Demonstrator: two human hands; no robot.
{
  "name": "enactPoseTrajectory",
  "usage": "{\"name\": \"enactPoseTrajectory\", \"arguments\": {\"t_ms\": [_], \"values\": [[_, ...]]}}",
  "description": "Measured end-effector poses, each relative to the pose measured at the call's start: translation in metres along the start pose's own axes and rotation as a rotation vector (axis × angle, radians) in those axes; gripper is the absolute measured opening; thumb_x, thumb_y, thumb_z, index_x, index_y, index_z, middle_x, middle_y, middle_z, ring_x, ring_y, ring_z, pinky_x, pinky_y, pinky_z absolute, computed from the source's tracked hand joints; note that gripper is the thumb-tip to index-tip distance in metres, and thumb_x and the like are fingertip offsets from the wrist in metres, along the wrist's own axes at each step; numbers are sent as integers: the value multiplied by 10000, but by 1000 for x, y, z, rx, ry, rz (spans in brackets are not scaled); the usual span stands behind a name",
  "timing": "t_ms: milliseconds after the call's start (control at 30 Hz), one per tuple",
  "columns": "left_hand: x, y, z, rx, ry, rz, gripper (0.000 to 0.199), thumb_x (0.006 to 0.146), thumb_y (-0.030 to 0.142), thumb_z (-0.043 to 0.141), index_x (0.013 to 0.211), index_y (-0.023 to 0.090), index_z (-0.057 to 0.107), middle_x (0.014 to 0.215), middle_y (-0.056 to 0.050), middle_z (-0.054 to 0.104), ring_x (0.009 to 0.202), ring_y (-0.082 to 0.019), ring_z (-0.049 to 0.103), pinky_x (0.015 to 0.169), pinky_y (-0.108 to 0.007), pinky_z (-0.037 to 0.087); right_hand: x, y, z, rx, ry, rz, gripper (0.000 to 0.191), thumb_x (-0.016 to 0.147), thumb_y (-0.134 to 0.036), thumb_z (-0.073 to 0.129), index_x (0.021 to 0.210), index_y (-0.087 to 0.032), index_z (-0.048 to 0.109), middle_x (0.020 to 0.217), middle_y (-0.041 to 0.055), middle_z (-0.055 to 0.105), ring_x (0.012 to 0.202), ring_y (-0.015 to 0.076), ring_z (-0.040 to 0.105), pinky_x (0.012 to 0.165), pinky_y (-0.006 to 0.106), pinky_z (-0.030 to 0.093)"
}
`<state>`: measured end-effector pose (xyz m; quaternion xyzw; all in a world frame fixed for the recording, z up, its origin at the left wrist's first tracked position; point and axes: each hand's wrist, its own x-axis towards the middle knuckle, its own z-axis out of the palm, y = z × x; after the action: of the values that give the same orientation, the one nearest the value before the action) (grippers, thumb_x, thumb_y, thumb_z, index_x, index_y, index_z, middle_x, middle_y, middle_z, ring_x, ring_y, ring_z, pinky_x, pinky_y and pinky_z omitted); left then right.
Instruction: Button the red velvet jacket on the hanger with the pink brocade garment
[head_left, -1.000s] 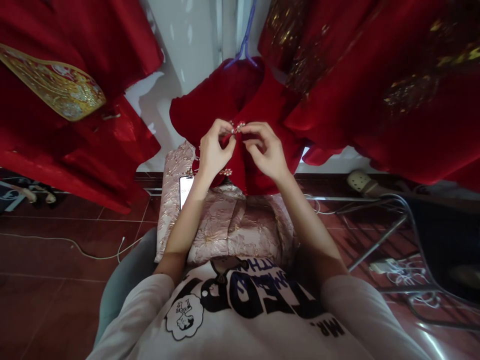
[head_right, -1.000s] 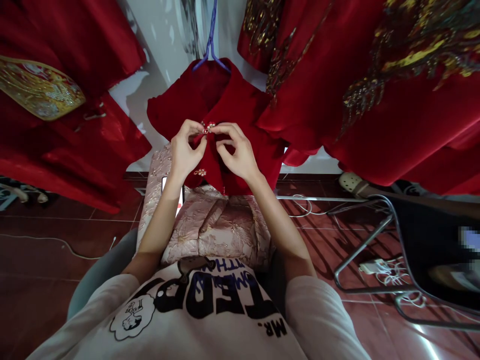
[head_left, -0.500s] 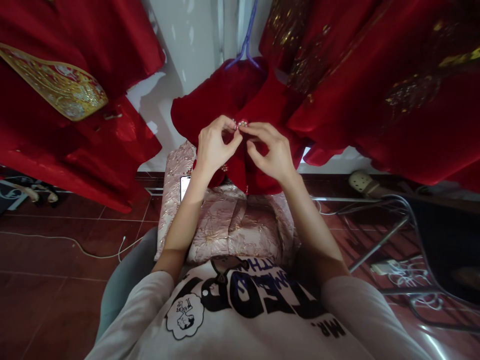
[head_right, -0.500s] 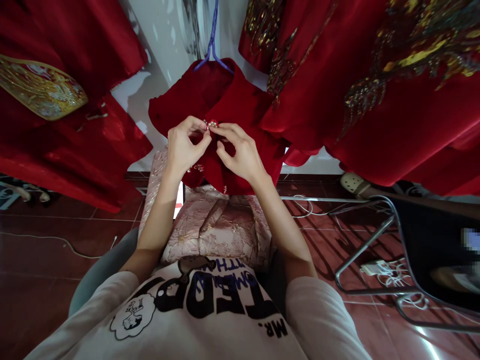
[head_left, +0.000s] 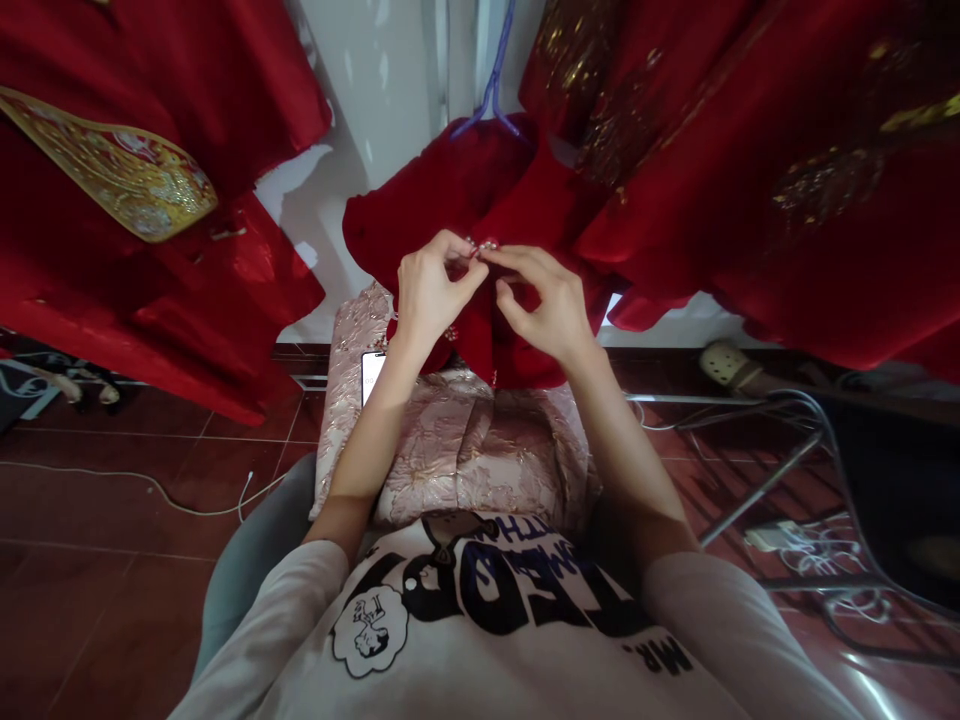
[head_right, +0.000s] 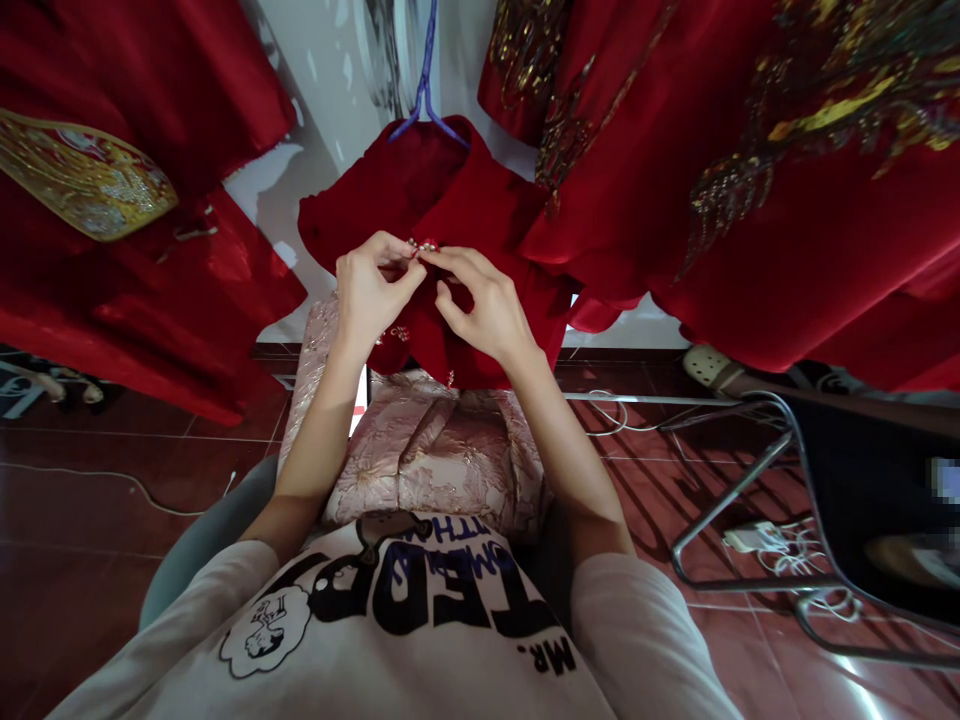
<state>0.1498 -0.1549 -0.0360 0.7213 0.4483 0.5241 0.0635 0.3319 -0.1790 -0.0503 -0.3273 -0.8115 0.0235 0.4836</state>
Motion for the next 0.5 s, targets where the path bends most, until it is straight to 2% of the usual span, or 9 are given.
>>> {"name": "enactPoseTrajectory", "arguments": {"t_ms": [300,500], "values": [[2,1,-4,32,-63,42,93,884,138,728,911,202,666,899,-14,750,884,-173,752,910,-287,599,-1,1,1,-46,-7,13,460,998,-253,506,1424,-282,679,1398,69,702,1331,280,650,1150,543,553],[4,-2,-4,-16,-90,85,69,893,195,725,956,207,699,840,-18,744,867,-198,753,901,-321,607,-1,0,0,-45,-5,41,440,1014,-275,506,1405,-304,705,1378,59,707,1320,285,658,1169,565,536]]}}
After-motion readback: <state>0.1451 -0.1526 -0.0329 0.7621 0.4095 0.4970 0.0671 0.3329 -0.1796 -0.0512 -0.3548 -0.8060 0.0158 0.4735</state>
